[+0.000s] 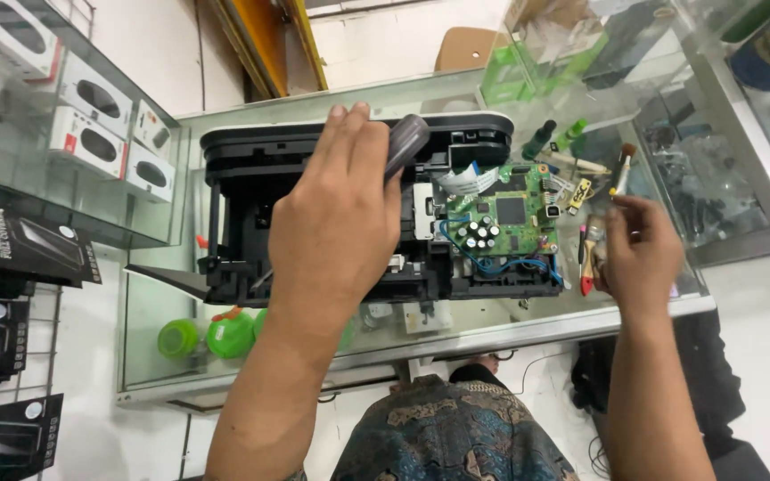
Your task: Disassembling a printer and disconnecting internal ribbon cables from the circuit board using a screwdriver
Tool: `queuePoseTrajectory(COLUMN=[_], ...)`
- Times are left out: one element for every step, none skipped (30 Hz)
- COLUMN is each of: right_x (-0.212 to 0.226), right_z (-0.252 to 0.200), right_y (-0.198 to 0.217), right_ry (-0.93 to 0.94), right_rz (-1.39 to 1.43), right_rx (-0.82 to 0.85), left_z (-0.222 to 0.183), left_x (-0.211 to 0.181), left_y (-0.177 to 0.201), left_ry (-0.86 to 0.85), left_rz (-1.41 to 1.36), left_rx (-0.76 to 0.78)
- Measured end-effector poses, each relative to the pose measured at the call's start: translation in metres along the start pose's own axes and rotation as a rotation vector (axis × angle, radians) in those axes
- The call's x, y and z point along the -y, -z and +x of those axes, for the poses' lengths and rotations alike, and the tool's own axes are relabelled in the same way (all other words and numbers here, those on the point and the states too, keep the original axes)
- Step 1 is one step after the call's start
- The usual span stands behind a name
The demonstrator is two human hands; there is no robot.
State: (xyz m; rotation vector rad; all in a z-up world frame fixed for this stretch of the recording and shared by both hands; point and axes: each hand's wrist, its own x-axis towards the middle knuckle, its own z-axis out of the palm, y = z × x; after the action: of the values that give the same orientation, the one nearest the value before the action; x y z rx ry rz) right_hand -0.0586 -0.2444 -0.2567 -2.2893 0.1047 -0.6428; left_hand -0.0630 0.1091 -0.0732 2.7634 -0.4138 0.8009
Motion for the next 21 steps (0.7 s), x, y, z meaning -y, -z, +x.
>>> queuePoseTrajectory(right_x=[0.04,0.079,0.117,0.147,0.176,0.206,0.215,0.223,0.233,0.231,0.229,0.228,0.229,0.23,0.23,0.231,0.232,0.231,0.232,0.232,0.231], right_z=[0.002,-0.001,-0.005,0.001,0.007,0.012,0.018,0.025,0.031,0.033,0.034,0.037,0.036,0.034,0.034,0.033,0.033,0.031,0.029,0.027,0.026], right_y=[0.016,0.034,0.052,0.059,0.065,0.072,0.067,0.061,0.056,0.051,0.046,0.041,0.041,0.041,0.041,0.04,0.039,0.038,0.037,0.038,0.038], right_ry=[0.014,0.205,0.395,0.401,0.599,0.793,0.799,0.891,0.98,0.989,1.009,1.034,1.048,1.066,1.084,1.095,1.099,1.092,1.092,1.082,1.072], right_rz=[0.006,0.11,0.217,0.22,0.159,0.089,0.089,-0.021,-0.133,-0.136,-0.214,-0.292,-0.295,-0.34,-0.384,-0.386,-0.401,-0.417,-0.419,-0.418,-0.416], right_rx=[0.003,0.031,0.057,0.059,0.242,0.424,0.423,0.506,0.588,0.587,0.634,0.685,0.688,0.65,0.61,0.617,0.622,0.62,0.62,0.609,0.599], left_z=[0.002,0.003,0.003,0.003,0.002,0.003,0.001,0.0,-0.001,-0.001,-0.002,-0.003,-0.003,-0.004,-0.005,-0.005,-0.006,-0.005,-0.005,-0.004,-0.002], left_x=[0.0,-0.001,-0.002,-0.001,-0.001,0.0,0.0,0.0,0.0,0.0,0.0,0.0,0.001,0.001,0.002,0.003,0.003,0.003,0.003,0.003,0.002], left_y=[0.001,0.002,0.002,0.001,0.0,-0.001,-0.001,-0.001,-0.001,-0.002,-0.003,-0.004,-0.006,-0.008,-0.01,-0.011,-0.013,-0.015,-0.014,-0.014,-0.014], left_ry=[0.009,0.011,0.013,0.018,0.024,0.027,0.029,0.029,0.028,0.033,0.031,0.035,0.047,0.036,0.025,0.037,0.024,-0.001,-0.001,0.006,0.013], left_rz=[0.008,0.001,-0.007,-0.003,-0.014,-0.028,-0.026,-0.019,-0.011,-0.01,-0.015,-0.02,-0.019,-0.017,-0.015,-0.014,0.019,0.051,0.049,0.028,0.008], left_rx=[-0.011,-0.011,-0.012,-0.017,-0.01,-0.005,-0.011,-0.01,-0.01,-0.018,-0.027,-0.038,-0.047,-0.068,-0.088,-0.093,-0.108,-0.121,-0.122,-0.122,-0.121])
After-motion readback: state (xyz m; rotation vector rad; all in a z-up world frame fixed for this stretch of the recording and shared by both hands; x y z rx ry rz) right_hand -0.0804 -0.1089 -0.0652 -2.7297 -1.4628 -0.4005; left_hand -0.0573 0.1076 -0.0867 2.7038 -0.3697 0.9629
